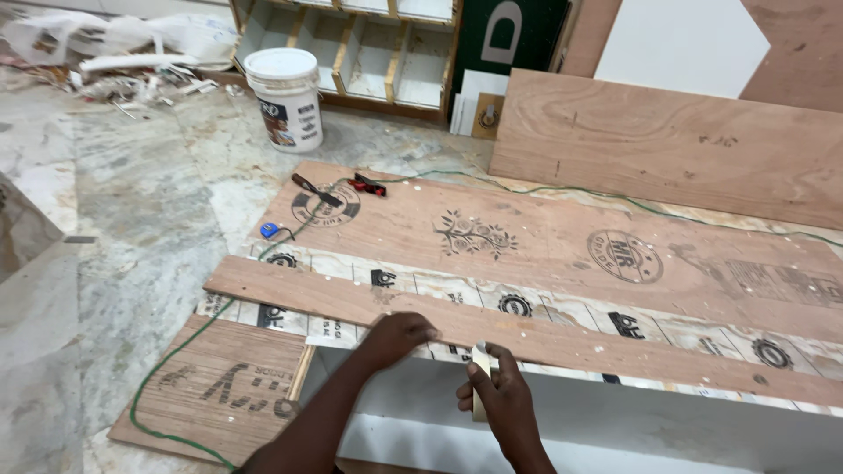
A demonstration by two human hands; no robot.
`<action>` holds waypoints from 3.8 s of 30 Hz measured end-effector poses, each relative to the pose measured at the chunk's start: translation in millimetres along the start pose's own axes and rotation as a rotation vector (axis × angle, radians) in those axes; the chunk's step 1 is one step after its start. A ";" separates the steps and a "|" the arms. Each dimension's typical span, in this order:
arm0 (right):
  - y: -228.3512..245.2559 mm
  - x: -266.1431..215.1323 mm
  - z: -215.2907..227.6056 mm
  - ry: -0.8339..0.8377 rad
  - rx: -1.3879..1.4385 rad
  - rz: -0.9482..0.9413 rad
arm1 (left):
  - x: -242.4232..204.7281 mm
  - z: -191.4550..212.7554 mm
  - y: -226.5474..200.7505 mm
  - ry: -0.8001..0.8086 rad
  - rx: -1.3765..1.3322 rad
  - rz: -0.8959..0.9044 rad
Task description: The person applies masking tape along the edge of a wooden plank resting on a white cabinet frame. They then lift the plank and position it onto the cabinet, using a metal scraper to press the edge firmly into place.
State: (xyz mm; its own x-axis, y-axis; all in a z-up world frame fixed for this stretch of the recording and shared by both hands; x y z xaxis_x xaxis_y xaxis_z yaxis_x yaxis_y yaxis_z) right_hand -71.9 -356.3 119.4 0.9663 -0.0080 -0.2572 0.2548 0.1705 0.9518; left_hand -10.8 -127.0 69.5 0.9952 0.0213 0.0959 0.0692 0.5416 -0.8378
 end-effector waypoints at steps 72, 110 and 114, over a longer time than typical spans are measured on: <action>-86.2 15.5 -44.5 -0.158 0.304 -0.308 | 2.9 -56.1 -40.1 -0.086 0.003 -0.003; -98.6 31.1 -41.5 -0.183 0.312 -0.358 | 9.3 -61.7 -41.5 -0.039 0.221 0.089; -112.7 38.7 -46.2 -0.200 0.312 -0.334 | 15.7 -67.9 -27.8 -0.030 0.236 0.036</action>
State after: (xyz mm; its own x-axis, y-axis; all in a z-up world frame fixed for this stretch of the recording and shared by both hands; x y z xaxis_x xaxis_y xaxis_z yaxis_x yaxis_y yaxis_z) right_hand -64.9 -330.3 -5.5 0.8101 -0.2058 -0.5490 0.5210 -0.1767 0.8350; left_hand 7.7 -198.8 57.7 0.9939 0.0669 0.0872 0.0122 0.7213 -0.6925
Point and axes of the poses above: each hand's wrist, its own x-axis towards the middle knuckle, its own z-axis out of the back of the hand, y = z × x, the point moved 3 cm from there along x, towards the middle knuckle, and after that the axes turned 9 degrees about -y, right-handed, at the moved point
